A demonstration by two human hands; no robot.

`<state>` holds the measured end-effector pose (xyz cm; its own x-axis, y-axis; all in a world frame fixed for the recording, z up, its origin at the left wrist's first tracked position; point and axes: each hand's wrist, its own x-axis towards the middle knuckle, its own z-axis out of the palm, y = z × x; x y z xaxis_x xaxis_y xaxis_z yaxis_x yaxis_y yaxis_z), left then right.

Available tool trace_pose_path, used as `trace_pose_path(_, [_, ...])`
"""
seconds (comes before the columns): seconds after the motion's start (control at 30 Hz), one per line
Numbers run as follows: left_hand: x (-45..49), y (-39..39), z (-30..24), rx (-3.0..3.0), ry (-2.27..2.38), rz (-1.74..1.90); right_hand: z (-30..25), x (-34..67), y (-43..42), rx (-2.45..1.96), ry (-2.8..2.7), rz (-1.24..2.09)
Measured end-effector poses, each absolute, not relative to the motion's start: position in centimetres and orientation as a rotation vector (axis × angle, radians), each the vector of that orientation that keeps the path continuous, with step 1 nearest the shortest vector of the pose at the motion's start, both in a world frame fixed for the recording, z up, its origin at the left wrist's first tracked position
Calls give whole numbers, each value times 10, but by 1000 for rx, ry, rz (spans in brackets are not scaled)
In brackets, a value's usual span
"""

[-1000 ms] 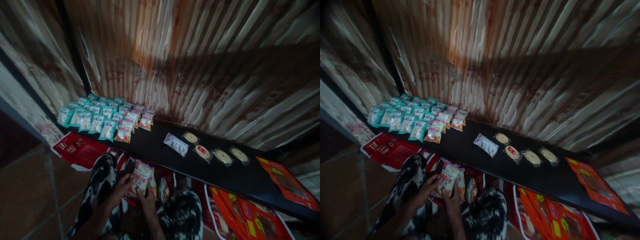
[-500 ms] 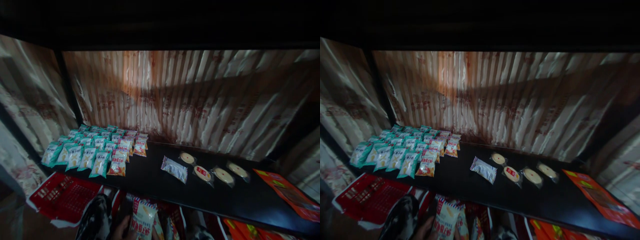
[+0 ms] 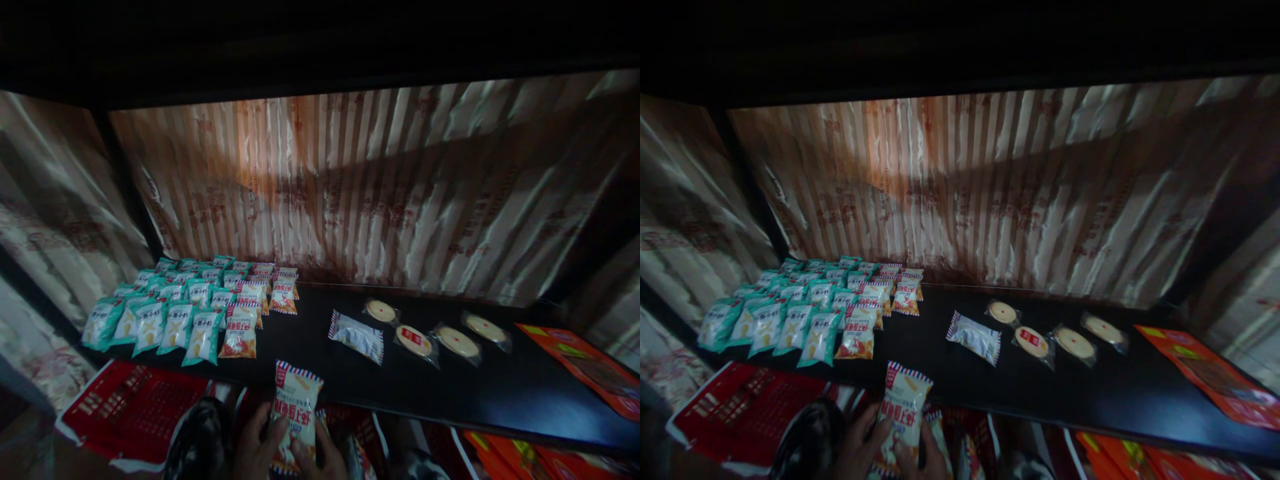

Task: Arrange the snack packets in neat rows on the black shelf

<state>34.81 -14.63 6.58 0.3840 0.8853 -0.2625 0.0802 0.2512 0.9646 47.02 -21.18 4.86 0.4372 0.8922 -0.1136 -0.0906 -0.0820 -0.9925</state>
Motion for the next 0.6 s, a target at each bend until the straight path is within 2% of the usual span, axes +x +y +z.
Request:
trace_pose_path(0.37, [366,-114,87,1311,927,774,95,484,-190,-1356,-813,1016])
trace_pose_path(0.6, [377,-82,110,1382,858,758,103,503,-165,-1351,-894,1034])
